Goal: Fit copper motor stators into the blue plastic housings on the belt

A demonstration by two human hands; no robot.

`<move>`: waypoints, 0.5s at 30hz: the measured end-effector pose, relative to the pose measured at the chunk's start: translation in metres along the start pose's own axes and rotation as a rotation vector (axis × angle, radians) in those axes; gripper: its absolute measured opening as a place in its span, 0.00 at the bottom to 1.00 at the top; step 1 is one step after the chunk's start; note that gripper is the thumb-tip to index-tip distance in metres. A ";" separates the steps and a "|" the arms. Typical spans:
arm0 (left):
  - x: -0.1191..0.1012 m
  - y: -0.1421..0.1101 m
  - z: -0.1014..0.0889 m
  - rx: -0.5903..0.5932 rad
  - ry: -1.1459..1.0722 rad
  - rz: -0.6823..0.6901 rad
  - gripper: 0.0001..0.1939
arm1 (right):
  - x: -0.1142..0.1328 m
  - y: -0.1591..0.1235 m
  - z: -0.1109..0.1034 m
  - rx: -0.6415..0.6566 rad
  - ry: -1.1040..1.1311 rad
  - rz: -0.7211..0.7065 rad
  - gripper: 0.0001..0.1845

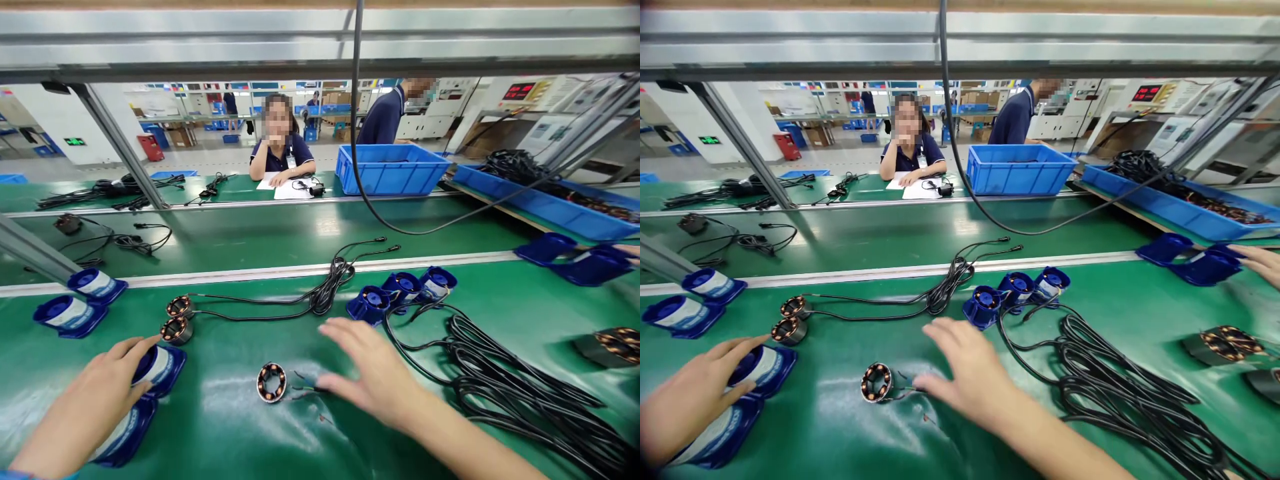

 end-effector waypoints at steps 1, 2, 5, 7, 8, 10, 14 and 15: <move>-0.006 0.000 0.000 -0.001 -0.039 0.005 0.25 | 0.019 0.002 0.017 0.106 0.080 -0.022 0.45; -0.016 0.002 -0.001 0.002 -0.070 0.015 0.24 | 0.036 0.005 0.035 0.215 0.123 -0.030 0.51; -0.059 0.013 -0.005 0.033 -0.182 0.102 0.30 | 0.064 0.015 0.075 0.459 0.123 -0.017 0.48; -0.093 0.023 -0.005 0.032 -0.272 0.176 0.35 | 0.064 0.019 0.073 0.485 0.097 -0.008 0.35; -0.109 0.028 -0.005 0.019 -0.318 0.202 0.37 | 0.060 0.021 0.063 0.446 0.098 -0.008 0.30; -0.139 0.037 -0.003 -0.022 -0.418 0.242 0.42 | 0.050 0.020 0.030 0.285 0.142 -0.022 0.27; -0.193 0.048 0.000 -0.133 -0.584 0.332 0.56 | 0.039 0.015 -0.026 -0.057 0.279 -0.072 0.29; -0.203 0.049 0.000 -0.158 -0.600 0.358 0.59 | 0.038 0.015 -0.028 -0.065 0.278 -0.068 0.29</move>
Point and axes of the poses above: each hand's wrist, its own y-axis towards the middle knuckle, its own z-axis out of the palm, x = y × z, the point moved 6 cm from there along y, towards the middle knuckle, and after that the axes turned 4 degrees about z, right-handed, at the moved point
